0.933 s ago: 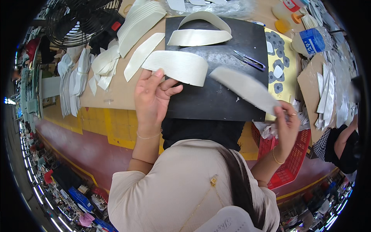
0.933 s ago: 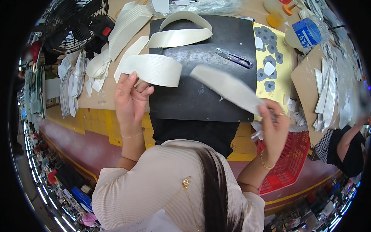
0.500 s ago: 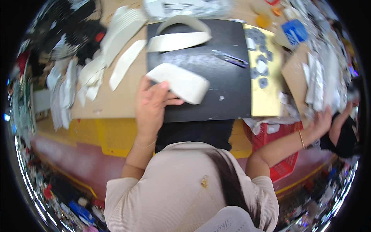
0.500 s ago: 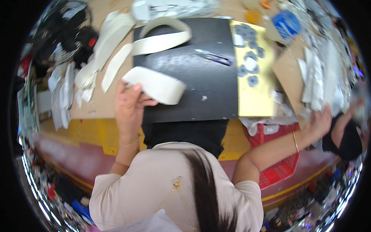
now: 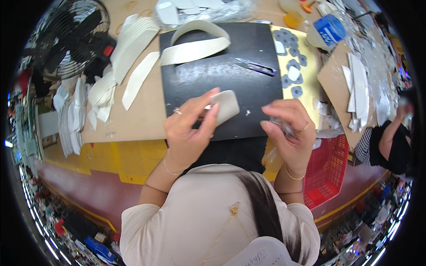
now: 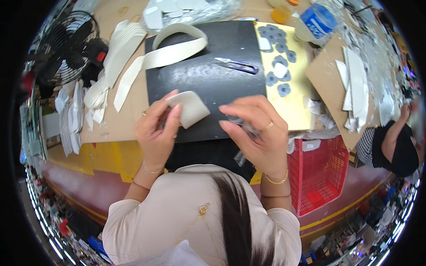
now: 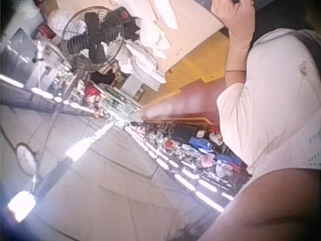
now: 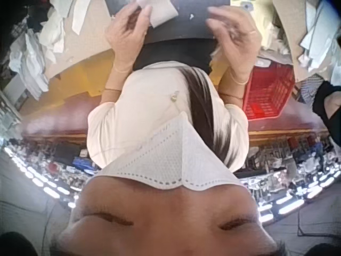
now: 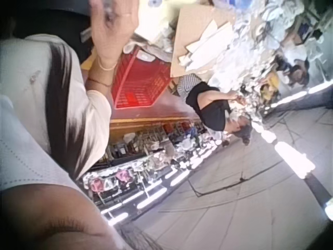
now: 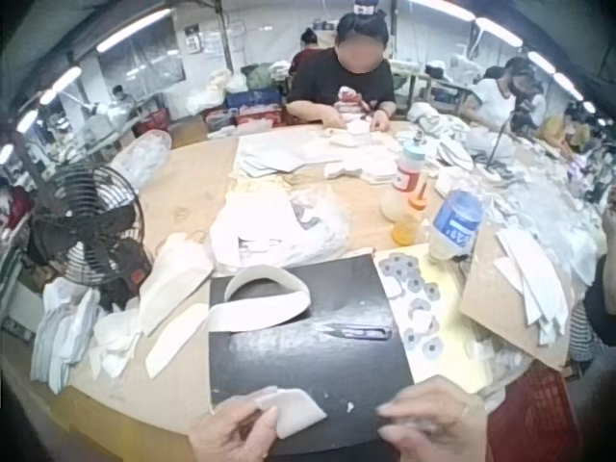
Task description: The person repeatedly picks up white curved foam pieces and thin transparent sheets, aligns them on a black cutting mat, and stacks them. The person handles the pieces one at a time, occasionally adjusting their position before stacking them into a growing pile.
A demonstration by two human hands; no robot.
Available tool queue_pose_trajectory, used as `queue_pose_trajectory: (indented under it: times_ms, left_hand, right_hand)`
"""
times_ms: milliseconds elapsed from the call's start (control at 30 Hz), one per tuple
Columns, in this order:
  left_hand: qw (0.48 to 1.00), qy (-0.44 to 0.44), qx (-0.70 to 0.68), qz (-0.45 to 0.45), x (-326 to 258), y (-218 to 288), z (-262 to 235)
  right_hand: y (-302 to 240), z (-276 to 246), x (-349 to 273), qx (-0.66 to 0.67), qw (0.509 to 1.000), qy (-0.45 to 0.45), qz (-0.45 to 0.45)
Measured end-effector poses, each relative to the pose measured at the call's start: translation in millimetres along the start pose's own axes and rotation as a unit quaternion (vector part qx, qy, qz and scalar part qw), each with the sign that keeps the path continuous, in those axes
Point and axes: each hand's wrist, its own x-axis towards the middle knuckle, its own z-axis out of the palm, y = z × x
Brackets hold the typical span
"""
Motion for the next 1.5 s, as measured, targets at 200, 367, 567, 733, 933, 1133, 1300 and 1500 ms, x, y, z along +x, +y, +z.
queue_pose_trajectory:
  times_ms: [200, 367, 567, 733, 933, 1133, 1300, 1500]
  left_hand:
    - [0.991, 0.001, 0.101, 0.083, 0.6, 3.2, -4.5]
    - [0.984, 0.011, 0.137, 0.117, 0.7, 1.6, -8.5]
    - [0.979, -0.013, 0.157, 0.133, 3.7, 1.1, -12.6]
    - [0.977, -0.031, 0.155, 0.144, 6.8, 2.5, -18.2]
    - [0.968, -0.031, 0.197, 0.155, 9.4, 5.9, -14.6]
    - [0.986, -0.049, 0.114, 0.112, 6.0, 4.6, -17.1]
    - [0.979, -0.047, 0.156, 0.122, 4.3, 4.9, -14.9]
    - [0.954, -0.074, 0.213, 0.199, 11.3, 6.2, -18.2]
  right_hand:
    - [-1.1, 56.9, 18.8, 0.009, 0.998, -0.024, -0.061]
    - [-6.3, 66.1, 22.7, 0.016, 0.998, -0.018, -0.056]
    - [-10.1, 57.9, 26.7, 0.007, 0.998, -0.047, -0.044]
    - [-6.1, 58.2, 25.8, 0.03, 0.998, -0.051, -0.031]
    - [-3.3, 60.4, 23.6, -0.001, 0.998, -0.04, -0.046]
    - [2.3, 52.1, 25.3, 0.091, 0.992, -0.085, -0.012]
    - [-0.2, 55.4, 20.8, 0.06, 0.996, -0.066, 0.0]
    - [-3.5, 51.3, 18.1, 0.026, 0.998, -0.063, -0.007]
